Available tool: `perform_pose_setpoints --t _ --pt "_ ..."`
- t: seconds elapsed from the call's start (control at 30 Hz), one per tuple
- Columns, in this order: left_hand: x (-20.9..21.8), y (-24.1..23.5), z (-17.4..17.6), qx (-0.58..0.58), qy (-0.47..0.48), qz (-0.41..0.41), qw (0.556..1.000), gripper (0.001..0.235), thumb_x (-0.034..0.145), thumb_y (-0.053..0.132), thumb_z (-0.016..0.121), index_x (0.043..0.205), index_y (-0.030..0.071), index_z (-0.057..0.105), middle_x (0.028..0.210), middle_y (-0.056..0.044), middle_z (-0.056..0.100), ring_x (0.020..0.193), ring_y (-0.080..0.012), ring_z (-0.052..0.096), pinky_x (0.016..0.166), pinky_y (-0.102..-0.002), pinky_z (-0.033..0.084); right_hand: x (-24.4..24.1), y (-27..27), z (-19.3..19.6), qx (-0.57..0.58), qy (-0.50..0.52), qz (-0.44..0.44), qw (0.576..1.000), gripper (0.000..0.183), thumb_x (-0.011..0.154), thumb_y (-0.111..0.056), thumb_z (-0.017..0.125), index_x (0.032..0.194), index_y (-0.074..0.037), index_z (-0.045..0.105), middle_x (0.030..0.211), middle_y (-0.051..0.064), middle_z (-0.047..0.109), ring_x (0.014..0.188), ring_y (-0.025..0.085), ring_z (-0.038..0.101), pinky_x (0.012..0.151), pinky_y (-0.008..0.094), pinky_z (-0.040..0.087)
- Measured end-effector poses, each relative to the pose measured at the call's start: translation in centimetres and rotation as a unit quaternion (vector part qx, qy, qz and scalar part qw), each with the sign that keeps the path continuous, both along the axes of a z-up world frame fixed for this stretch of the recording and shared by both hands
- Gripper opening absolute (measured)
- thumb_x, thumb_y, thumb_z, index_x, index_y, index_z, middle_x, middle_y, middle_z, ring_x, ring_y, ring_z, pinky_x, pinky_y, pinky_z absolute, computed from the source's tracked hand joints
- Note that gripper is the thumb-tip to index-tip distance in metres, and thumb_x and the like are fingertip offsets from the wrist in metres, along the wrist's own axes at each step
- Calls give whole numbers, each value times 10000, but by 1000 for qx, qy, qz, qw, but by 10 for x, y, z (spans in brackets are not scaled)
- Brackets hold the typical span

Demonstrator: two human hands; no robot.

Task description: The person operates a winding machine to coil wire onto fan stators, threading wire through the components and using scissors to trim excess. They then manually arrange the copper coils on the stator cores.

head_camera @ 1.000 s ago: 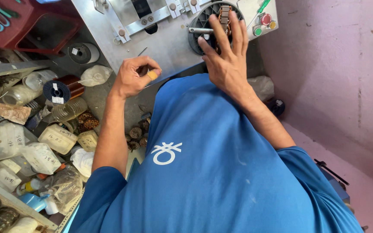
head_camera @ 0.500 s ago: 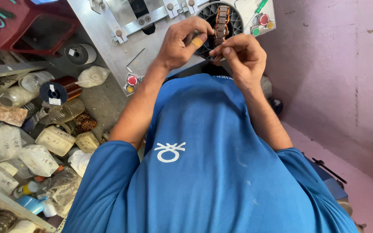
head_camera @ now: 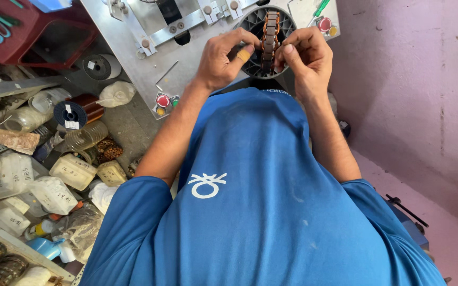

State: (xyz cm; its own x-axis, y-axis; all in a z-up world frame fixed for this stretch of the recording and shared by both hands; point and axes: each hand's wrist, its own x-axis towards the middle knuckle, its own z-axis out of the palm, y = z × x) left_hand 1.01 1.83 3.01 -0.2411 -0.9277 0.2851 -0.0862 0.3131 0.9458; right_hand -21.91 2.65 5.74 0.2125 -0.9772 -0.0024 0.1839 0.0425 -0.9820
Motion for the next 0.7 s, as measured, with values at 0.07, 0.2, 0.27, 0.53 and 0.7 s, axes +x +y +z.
perform_pose_setpoints --t 0.07,0.2,0.27,0.53,0.7 --pt "-2 3 -2 -10 16 4 1000 85 1027 70 635 1069 62 709 939 -11 734 735 -84 637 673 -259 494 -6 -3 -11 -24 21 -4 999 86 1113 -29 641 1130 -5 560 938 86 668 796 128 650 739 263 558" --pt "-1 7 2 70 52 53 995 58 972 84 688 1011 61 725 878 -23 679 618 -51 431 562 -264 334 -15 -12 -31 -65 93 -24 993 106 1121 -23 682 1145 8 583 920 65 631 783 111 597 731 239 495" --pt "4 7 11 40 40 92 994 41 929 90 718 940 64 688 937 -26 660 596 -28 406 539 -258 320 -19 -19 -34 -28 34 -26 999 108 1108 -29 688 1140 -5 588 917 61 648 798 125 623 759 255 522" --pt "-10 -10 51 -20 -122 13 992 77 966 164 711 991 90 710 787 -82 701 690 -251 660 609 -372 497 -31 -32 -21 80 -191 3 978 181 984 27 702 1042 -59 553 981 55 583 838 205 694 697 302 546" --pt "-43 -31 57 -33 -253 -3 967 168 922 258 683 973 111 749 780 -157 735 713 -389 704 625 -518 527 -47 -37 -9 25 -114 -12 993 217 1016 100 702 1033 -38 536 948 66 561 891 251 741 617 305 551"
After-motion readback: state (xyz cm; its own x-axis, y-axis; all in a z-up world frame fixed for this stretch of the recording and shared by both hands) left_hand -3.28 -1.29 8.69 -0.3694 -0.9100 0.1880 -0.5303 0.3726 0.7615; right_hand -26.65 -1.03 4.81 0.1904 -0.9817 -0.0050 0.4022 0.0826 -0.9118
